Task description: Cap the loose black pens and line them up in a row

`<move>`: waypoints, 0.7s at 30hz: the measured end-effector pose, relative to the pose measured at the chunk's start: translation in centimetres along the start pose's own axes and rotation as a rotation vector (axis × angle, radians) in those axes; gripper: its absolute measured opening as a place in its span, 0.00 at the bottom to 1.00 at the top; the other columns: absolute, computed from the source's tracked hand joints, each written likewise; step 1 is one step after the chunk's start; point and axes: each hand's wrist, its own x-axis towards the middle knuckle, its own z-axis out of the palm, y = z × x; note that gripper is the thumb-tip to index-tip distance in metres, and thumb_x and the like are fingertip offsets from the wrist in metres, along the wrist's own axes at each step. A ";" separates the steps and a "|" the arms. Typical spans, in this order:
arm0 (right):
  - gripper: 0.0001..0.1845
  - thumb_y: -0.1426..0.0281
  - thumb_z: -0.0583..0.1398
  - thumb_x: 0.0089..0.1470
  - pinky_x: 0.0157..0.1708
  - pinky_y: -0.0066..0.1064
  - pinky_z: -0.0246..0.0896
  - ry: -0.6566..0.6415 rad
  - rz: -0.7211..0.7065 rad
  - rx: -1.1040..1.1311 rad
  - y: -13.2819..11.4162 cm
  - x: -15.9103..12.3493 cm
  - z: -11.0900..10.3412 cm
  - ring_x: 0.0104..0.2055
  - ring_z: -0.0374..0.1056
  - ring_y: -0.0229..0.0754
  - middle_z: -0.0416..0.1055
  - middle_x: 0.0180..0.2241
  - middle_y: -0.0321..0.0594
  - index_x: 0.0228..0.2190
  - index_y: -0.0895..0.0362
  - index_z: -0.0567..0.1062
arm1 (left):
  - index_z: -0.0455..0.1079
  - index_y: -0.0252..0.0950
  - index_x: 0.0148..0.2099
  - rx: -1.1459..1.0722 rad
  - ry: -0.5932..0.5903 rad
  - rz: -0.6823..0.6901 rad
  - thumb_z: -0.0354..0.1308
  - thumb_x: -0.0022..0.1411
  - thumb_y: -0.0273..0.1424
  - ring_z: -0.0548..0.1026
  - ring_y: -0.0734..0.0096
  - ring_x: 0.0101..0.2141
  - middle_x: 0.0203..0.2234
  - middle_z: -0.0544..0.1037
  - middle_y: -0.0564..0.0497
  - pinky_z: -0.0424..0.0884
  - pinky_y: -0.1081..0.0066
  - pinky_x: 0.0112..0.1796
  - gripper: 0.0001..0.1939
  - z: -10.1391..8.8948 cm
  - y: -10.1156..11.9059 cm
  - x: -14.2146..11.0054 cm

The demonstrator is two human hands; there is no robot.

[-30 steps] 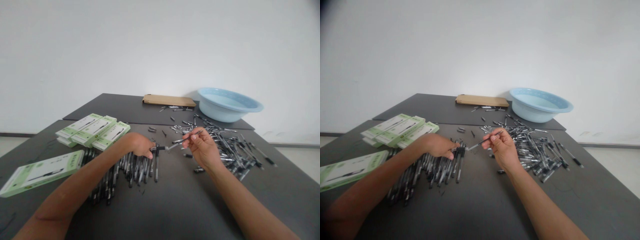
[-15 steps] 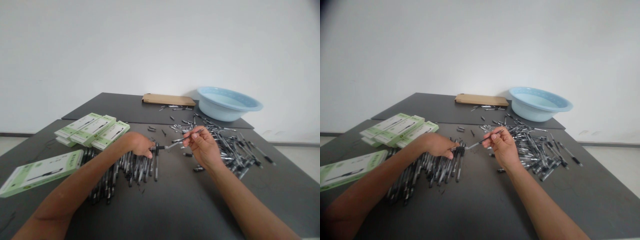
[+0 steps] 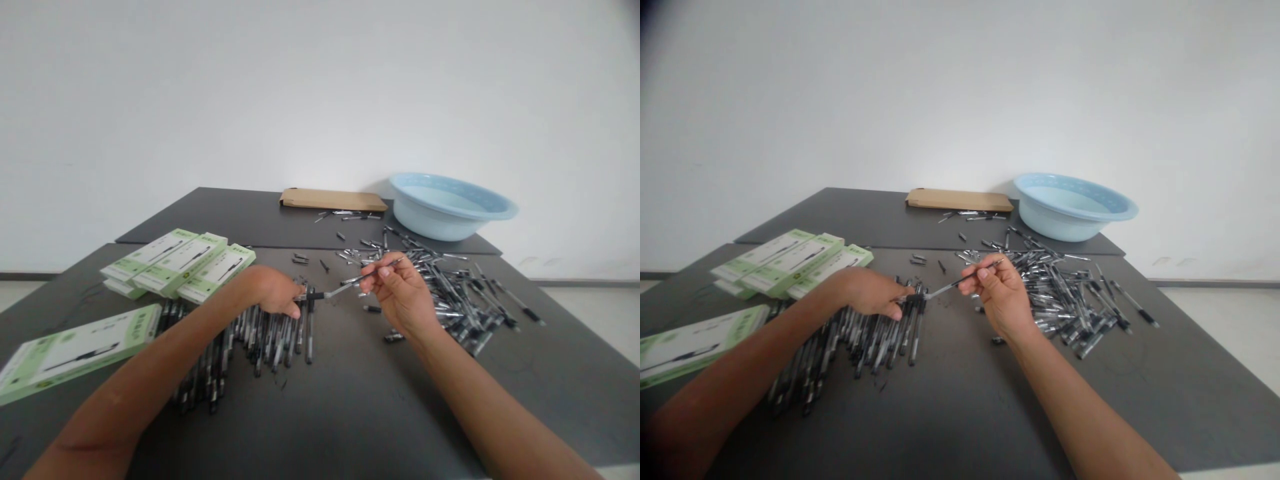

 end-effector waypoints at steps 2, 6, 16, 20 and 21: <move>0.10 0.68 0.64 0.51 0.29 0.30 0.68 -0.007 -0.005 0.002 0.0 0.0 0.0 0.27 0.73 0.36 0.76 0.32 0.34 0.32 0.53 0.67 | 0.62 0.37 0.60 0.004 0.005 0.004 0.51 0.63 0.38 0.73 0.55 0.46 0.49 0.75 0.42 0.67 0.66 0.43 0.24 0.0 -0.1 0.1; 0.10 0.68 0.64 0.51 0.30 0.29 0.68 -0.017 -0.009 0.001 -0.1 -0.1 0.0 0.28 0.73 0.36 0.76 0.32 0.34 0.32 0.53 0.66 | 0.61 0.36 0.61 -0.002 -0.009 0.004 0.50 0.64 0.38 0.73 0.56 0.47 0.50 0.75 0.41 0.67 0.66 0.44 0.24 0.1 -0.3 0.2; 0.10 0.67 0.64 0.51 0.29 0.31 0.69 -0.024 -0.013 -0.011 -0.3 -0.2 0.1 0.28 0.73 0.37 0.76 0.32 0.35 0.32 0.53 0.67 | 0.62 0.35 0.61 0.012 0.008 -0.033 0.52 0.63 0.39 0.73 0.51 0.47 0.50 0.74 0.38 0.68 0.63 0.43 0.26 0.4 -0.2 0.5; 0.10 0.67 0.65 0.50 0.30 0.31 0.70 -0.036 -0.004 0.003 -0.3 -0.2 0.3 0.28 0.74 0.37 0.76 0.32 0.35 0.31 0.53 0.67 | 0.63 0.37 0.60 -0.032 0.020 0.019 0.52 0.63 0.38 0.73 0.56 0.47 0.52 0.73 0.41 0.67 0.66 0.44 0.25 0.6 -0.8 0.8; 0.10 0.67 0.65 0.50 0.30 0.31 0.71 -0.039 0.003 0.003 -0.3 -0.3 0.3 0.29 0.74 0.38 0.76 0.33 0.35 0.30 0.54 0.67 | 0.64 0.39 0.59 -0.044 0.039 0.030 0.53 0.62 0.38 0.73 0.57 0.47 0.52 0.74 0.43 0.67 0.67 0.44 0.24 0.7 -1.0 0.9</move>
